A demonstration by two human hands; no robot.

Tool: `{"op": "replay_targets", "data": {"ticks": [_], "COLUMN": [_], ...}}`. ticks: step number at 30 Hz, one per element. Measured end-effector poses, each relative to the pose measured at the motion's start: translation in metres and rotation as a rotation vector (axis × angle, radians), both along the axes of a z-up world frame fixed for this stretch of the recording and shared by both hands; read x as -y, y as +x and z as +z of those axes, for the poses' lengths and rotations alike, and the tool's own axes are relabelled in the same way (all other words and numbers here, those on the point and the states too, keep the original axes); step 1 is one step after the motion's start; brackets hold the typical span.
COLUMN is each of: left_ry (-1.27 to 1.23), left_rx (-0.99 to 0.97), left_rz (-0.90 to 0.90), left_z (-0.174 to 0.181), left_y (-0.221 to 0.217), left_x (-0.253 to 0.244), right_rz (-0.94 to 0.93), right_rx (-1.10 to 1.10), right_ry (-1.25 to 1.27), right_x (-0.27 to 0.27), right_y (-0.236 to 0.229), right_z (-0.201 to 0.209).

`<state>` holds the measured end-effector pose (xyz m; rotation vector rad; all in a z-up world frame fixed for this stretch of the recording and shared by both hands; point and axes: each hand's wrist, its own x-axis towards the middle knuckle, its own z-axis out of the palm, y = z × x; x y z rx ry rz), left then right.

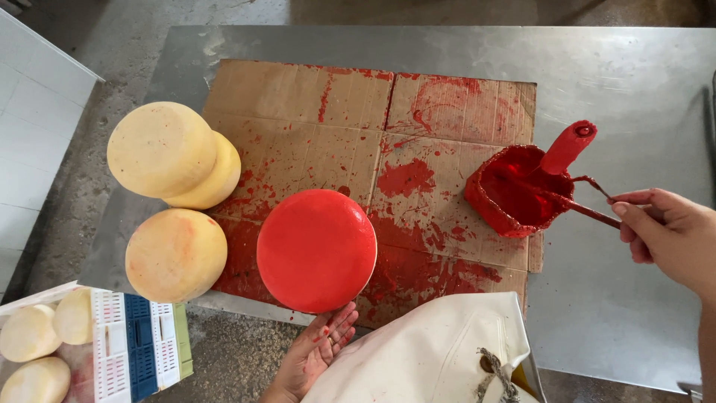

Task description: The person is transferring cheese wheels from storage crates to a table and applying a red protective coating using a brush.

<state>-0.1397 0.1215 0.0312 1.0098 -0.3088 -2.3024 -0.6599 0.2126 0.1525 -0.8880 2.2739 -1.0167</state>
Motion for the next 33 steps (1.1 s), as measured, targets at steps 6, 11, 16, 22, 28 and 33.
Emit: {"op": "replay_targets", "data": {"ticks": [6,11,16,22,28,33], "left_ry": [-0.126,-0.114,-0.163,-0.073,-0.116,-0.042], "left_rx": [-0.109,-0.072,-0.104,-0.033,-0.067,-0.013], "left_rz": [-0.054,-0.027,-0.047,-0.016,-0.022,-0.010], "left_z": [-0.014,-0.009,-0.009,0.009,0.000,0.009], "left_y": [0.005,0.003,0.003,-0.004,-0.001,-0.004], "left_x": [-0.002,-0.004,-0.004,-0.002,-0.003,-0.002], "right_rz": [0.038,0.032,0.048,0.028,0.019,0.028], "right_rx": [-0.005,-0.025,-0.027,0.030,0.039,-0.018], "right_ry": [-0.048,0.003,-0.012,-0.041,-0.046,-0.022], "right_x": [0.000,0.002,0.000,-0.002,-0.002,-0.001], "right_y": [-0.007,-0.005,-0.005,-0.008,-0.008,-0.004], "right_z": [-0.004,0.001,-0.003,-0.008,-0.008,-0.002]}}
